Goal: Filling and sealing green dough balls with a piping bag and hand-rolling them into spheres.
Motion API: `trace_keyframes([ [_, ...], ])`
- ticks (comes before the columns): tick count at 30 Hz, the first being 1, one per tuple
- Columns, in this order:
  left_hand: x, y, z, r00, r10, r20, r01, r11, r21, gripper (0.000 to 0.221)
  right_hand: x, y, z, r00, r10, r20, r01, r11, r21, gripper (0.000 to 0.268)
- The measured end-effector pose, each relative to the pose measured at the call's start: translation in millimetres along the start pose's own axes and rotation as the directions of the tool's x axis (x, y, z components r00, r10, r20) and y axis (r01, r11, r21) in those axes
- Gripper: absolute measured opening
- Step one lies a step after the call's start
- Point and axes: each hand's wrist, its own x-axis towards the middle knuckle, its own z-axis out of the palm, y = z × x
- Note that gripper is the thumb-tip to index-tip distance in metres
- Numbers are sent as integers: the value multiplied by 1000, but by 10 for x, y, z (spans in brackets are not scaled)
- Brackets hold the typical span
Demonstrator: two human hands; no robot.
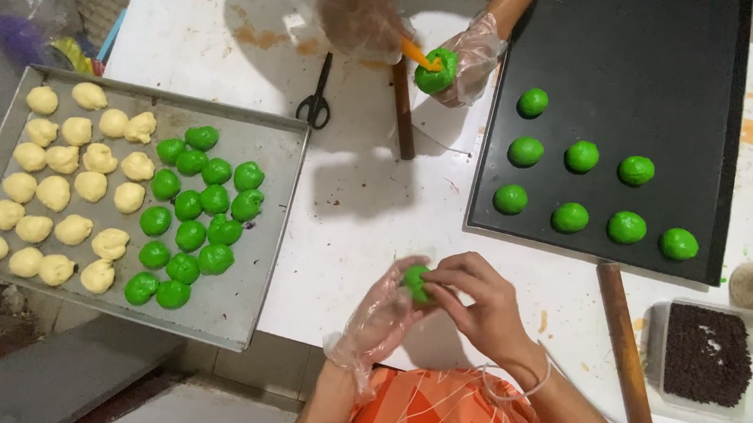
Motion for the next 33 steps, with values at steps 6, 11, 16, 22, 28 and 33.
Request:
trace_keyframes([
  [6, 91, -59, -213, 998, 47, -52, -44, 997, 70, 64, 39, -106, -18, 868, 453, 204, -496, 780, 381, 15],
  [11, 233, -23, -322, 947, 74, -314, -138, 973, -184, 61, -12, -169, 37, 931, 340, -130, -297, 916, 270, 60],
  [16, 317, 162, -425, 961, 141, -237, -202, 944, -259, 95, -163, 79, 85, 852, 523, -25, -506, 834, 221, 60],
  [22, 201, 248, -423, 911, 397, -116, -78, 441, 894, 46, -556, 562, 217, 705, 695, 140, -709, 698, 104, 59],
  [28, 24, 560, -521, 818, 519, 247, -502, 435, 748, 82, -802, 687, 312, 901, 433, -23, -419, 855, -305, 50],
  [33, -259, 753, -815, 763, 647, -8, 67, -66, 996, 66, -1312, 738, 278, 963, 236, 130, -87, 729, -679, 60],
])
